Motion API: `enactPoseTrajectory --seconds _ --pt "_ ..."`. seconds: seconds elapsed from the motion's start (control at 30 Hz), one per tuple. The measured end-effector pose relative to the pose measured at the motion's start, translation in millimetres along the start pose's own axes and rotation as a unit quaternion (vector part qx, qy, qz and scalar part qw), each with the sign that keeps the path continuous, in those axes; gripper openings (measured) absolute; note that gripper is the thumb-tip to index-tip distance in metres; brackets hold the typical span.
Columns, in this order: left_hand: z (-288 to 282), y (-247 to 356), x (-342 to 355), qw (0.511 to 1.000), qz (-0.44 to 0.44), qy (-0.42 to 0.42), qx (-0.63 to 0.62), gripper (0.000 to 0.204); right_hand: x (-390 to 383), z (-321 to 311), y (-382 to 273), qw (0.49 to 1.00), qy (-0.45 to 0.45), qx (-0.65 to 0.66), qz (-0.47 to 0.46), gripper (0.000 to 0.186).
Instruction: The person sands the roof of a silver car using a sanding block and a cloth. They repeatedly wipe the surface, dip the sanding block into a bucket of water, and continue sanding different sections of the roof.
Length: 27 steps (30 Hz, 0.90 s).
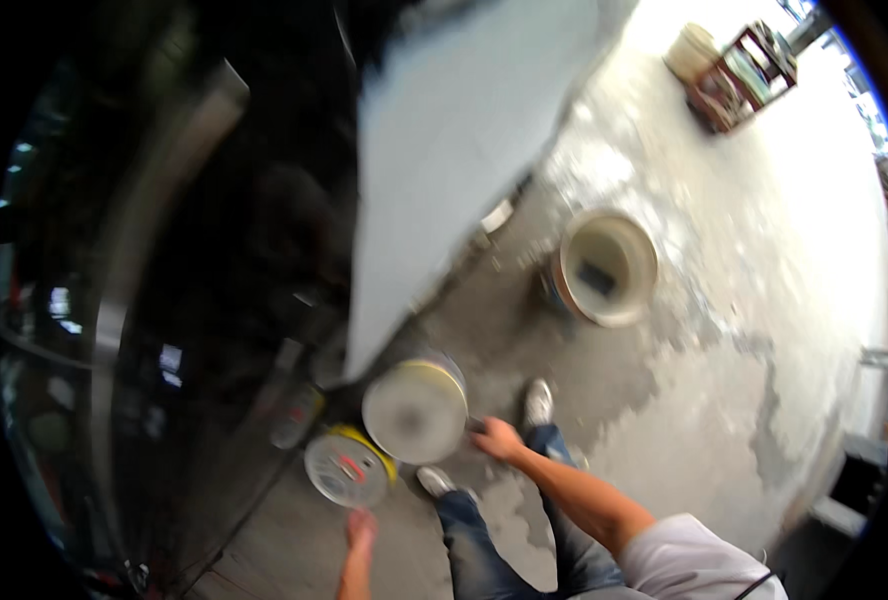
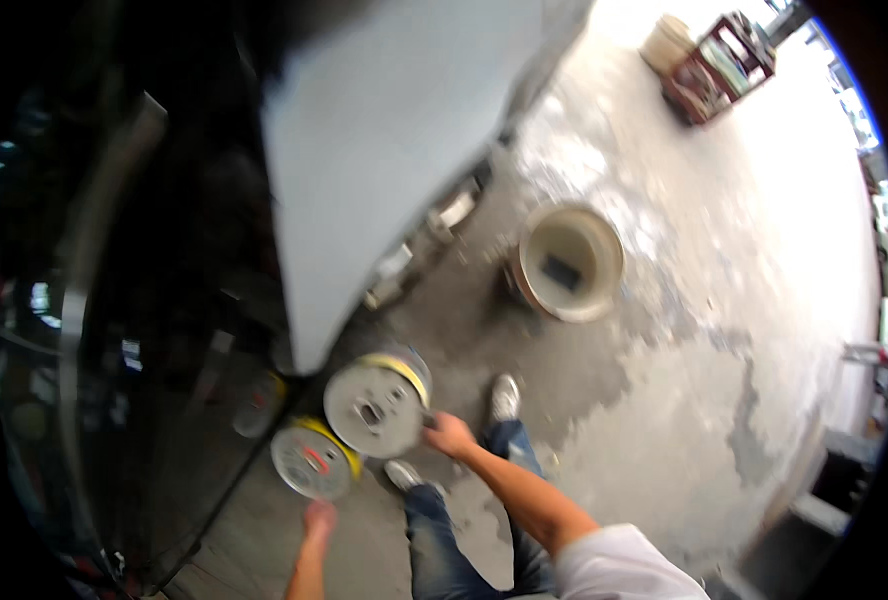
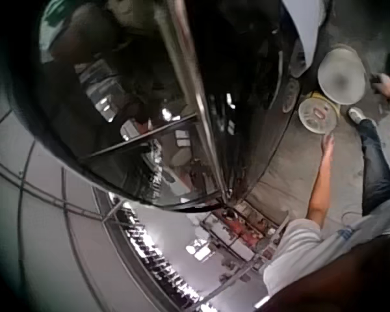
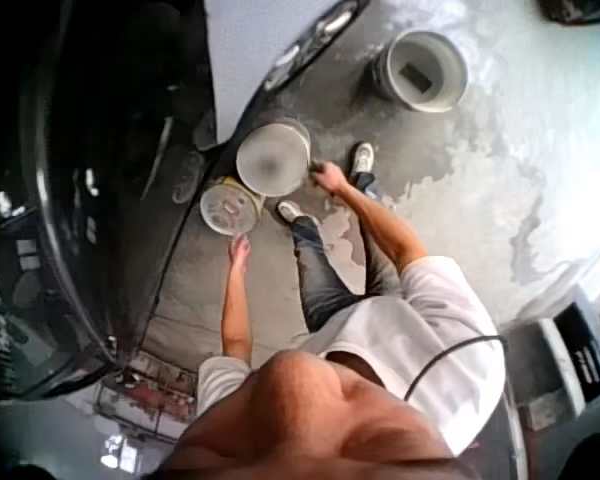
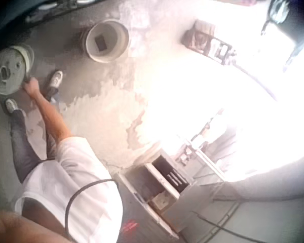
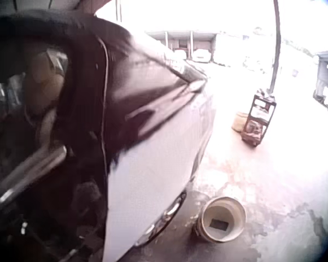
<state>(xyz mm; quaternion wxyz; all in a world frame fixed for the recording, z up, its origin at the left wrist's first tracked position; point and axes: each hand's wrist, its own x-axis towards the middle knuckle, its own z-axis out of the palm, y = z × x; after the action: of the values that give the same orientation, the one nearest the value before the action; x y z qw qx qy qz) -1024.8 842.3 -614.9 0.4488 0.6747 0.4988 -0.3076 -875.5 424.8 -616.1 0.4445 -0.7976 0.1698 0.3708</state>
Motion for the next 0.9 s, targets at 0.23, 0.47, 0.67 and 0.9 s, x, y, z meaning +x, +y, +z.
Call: enactPoseTrajectory --seconds 0.23,0.47,0.67,0.9 --pt "-5 9 -89 0.958 0.214 -0.092 -0.167 0.033 -155 -235 67 0.981 0.070 0.073 0.165 0.046" --pt "-92 305 -373 0.882 0.434 -0.100 -0.152 0.031 -211 -394 113 0.949 0.269 0.093 0.135 0.033" --pt "-182 448 -455 0.750 0.603 0.065 -0.265 0.021 -166 -426 80 0.873 0.320 0.364 -0.047 0.022" --pt "-195 506 -473 0.729 0.630 0.069 -0.259 0.022 -192 -435 -22 0.832 0.295 0.462 -0.083 0.028"
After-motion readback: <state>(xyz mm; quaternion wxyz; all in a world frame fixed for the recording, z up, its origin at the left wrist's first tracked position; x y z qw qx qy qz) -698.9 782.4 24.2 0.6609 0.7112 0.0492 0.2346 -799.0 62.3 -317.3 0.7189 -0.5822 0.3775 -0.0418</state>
